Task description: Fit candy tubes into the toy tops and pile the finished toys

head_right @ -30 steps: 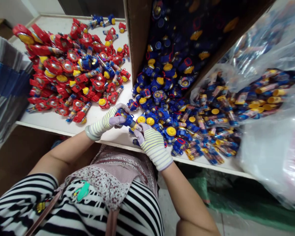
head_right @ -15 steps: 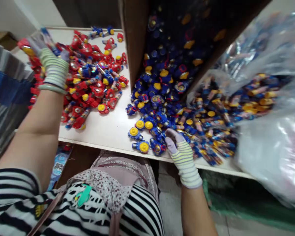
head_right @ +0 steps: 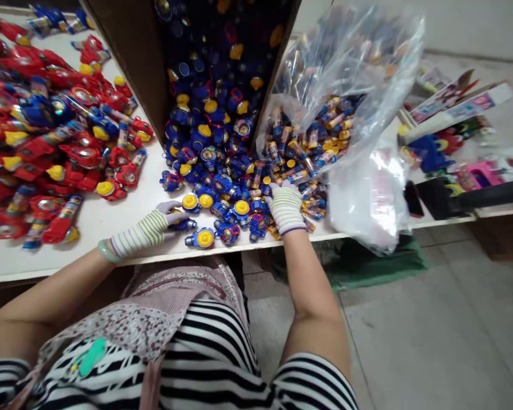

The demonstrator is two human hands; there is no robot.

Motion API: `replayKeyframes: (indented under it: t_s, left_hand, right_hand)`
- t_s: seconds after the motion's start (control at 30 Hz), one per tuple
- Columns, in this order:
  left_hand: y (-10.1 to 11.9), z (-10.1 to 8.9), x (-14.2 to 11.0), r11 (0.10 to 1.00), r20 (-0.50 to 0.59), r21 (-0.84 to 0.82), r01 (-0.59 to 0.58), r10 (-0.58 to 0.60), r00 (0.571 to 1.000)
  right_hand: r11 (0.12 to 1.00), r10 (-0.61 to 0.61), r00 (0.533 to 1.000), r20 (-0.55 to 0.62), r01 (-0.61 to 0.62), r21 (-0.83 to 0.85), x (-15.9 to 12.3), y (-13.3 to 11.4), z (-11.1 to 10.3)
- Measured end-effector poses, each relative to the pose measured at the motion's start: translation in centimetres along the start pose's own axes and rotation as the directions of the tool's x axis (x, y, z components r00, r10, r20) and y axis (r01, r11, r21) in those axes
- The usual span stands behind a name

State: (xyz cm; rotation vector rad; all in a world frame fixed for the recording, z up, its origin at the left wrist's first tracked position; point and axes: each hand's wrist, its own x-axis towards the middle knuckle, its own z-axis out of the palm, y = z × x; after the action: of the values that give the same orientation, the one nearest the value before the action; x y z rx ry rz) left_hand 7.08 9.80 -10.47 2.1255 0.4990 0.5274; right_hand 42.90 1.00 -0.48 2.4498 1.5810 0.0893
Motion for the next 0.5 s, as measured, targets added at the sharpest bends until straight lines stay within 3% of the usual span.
replayKeyframes:
  t_s: [0.07,0.13,0.2,0.27,0.4,0.5]
  left_hand:
    - [-0.1,-1.4,-1.3,0.98,-0.07,-0.133,0.146,-0.156,0.985]
    - [-0.4,-2.5,-2.4,0.897,-0.155,-0.353,0.264,-0.335,0.929]
    - [-0.8,-2.9,-3.0,0.764,-0.207,-0.592,0.255,-0.45,0.869]
    - [-1.0,-2.8,-3.0,0.61,-0.2,-0.773,0.171,-0.491,0.848]
    - [-0.4,-1.6,-1.6,0.391,-0.153,-0.919,0.043,-0.455,0.877]
    - [0.6,-0.4,0.1,0.325,-0.066,-0.943,0.072,-0.394,0.917]
  right_hand:
    - [1.0,-0.014,1.0,0.024,0.015,-0.026,0.5,-0.1,-0.1]
    - [0.997,-0.064,0.998,0.014,0.063,0.043,0.7,0.7,0.0]
    - [0.989,-0.043,0.996,-0.078,0.053,0.137,0.6,2.0,-0.1]
    - [0.984,0.065,0.99,-0.123,-0.043,0.176,0.4,3.0,-0.3]
    - [0.971,0.218,0.973,0.071,-0.224,0.085,0.4,3.2,-0.4]
    - [0.96,0.242,0.967,0.08,-0.251,0.121,0.8,2.8,0.3]
